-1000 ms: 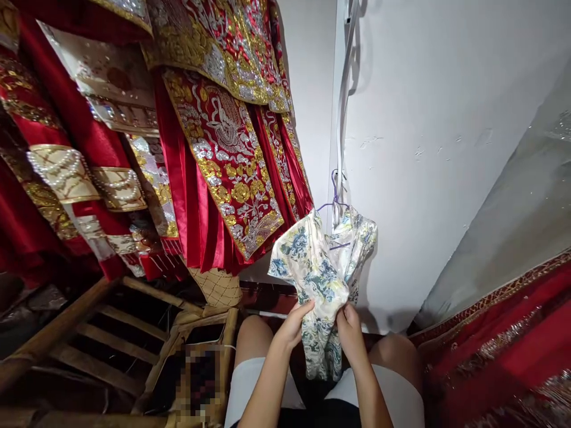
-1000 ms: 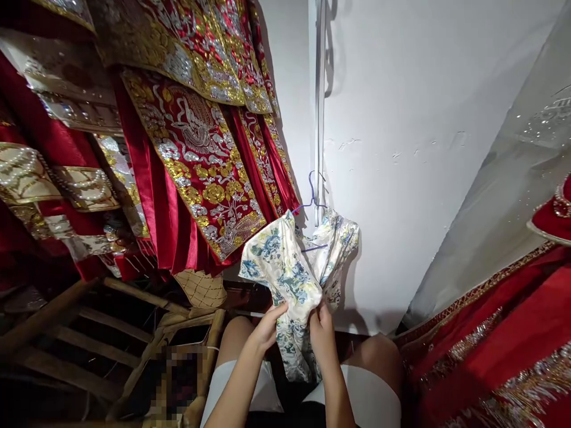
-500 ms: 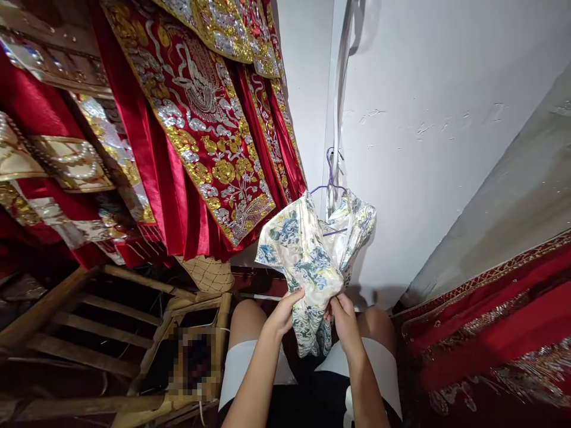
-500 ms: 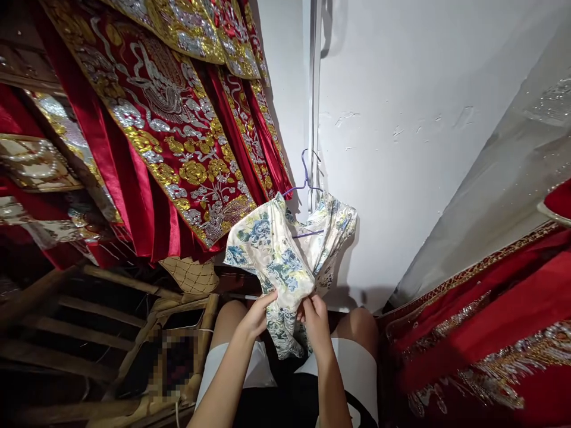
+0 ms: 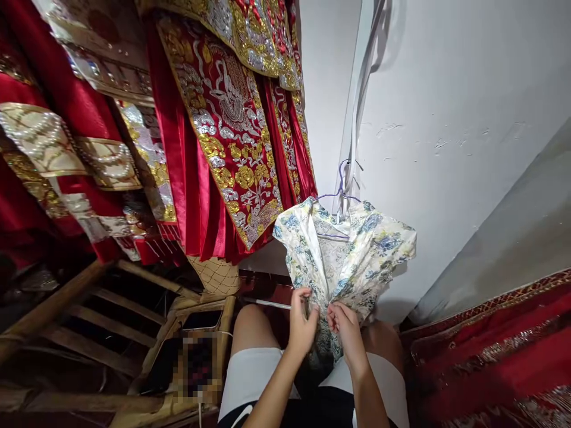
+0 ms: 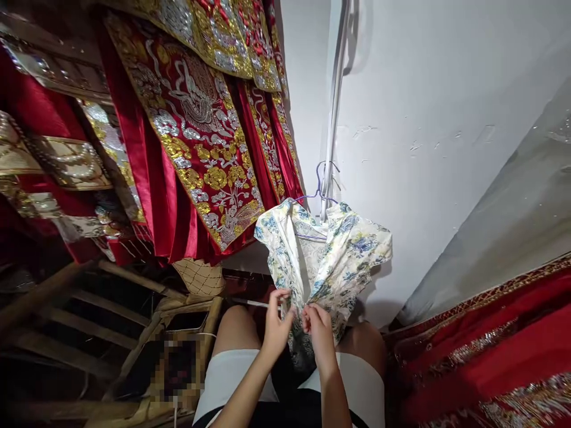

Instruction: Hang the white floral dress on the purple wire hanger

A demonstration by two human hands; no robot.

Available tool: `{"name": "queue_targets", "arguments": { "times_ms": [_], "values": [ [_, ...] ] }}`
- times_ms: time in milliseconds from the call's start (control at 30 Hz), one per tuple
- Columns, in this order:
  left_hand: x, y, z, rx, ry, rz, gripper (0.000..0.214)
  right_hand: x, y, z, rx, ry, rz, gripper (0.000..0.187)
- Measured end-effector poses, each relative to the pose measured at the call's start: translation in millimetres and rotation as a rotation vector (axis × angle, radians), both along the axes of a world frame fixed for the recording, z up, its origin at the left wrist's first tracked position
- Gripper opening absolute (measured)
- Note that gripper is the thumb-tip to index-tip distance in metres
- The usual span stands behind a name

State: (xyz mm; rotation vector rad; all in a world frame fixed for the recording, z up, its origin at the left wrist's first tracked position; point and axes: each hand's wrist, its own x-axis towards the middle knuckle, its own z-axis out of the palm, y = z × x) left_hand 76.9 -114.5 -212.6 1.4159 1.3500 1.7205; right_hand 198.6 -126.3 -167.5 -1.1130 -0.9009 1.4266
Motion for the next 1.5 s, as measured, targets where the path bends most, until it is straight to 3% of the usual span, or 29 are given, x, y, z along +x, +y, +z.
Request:
{"name": "queue_targets", "arguments": {
  "times_ms": [100, 267, 400, 733, 1067, 1267, 1400, 1500],
  "values": [
    [15, -7, -1.6, -0.102, 0.012, -0.187, 0.038, -7, 1, 6.4, 0.017, -0.035, 0.041, 0.037],
    [19, -9, 13.8, -0.069, 0.011, -0.319, 0.017, -8, 3, 18.1, 0.073, -0.078, 0.017, 0.033],
    [20, -12, 17.6, -0.05, 0.042, -0.297, 0.015, -7, 1, 18.4, 0.099, -0.075, -0.006, 0.031],
    [22, -12, -4.5, -0.113, 0.142, -0.277, 0.012, 2, 4, 2.3, 0.072, -0.059, -0.054, 0.041],
    [18, -9, -4.3, -0.099, 0.217, -0.279, 0.013, -7, 4, 2.5, 0.056, -0.031, -0.069, 0.044],
    [26, -8, -6.5, -0.091, 0.281, -0.274, 0.01, 12, 5, 7.1, 0.036, -0.054, -0.071, 0.047],
    [34, -8, -10.5, -0.077, 0.324, -0.267, 0.01, 27, 22, 22.4, 0.098, -0.087, -0.12, 0.04],
    [34, -6, -14.2, -0.077, 0.368, -0.255, 0.012, 33, 47, 59.4, 0.134, -0.074, -0.158, 0.04]
  ]
}}
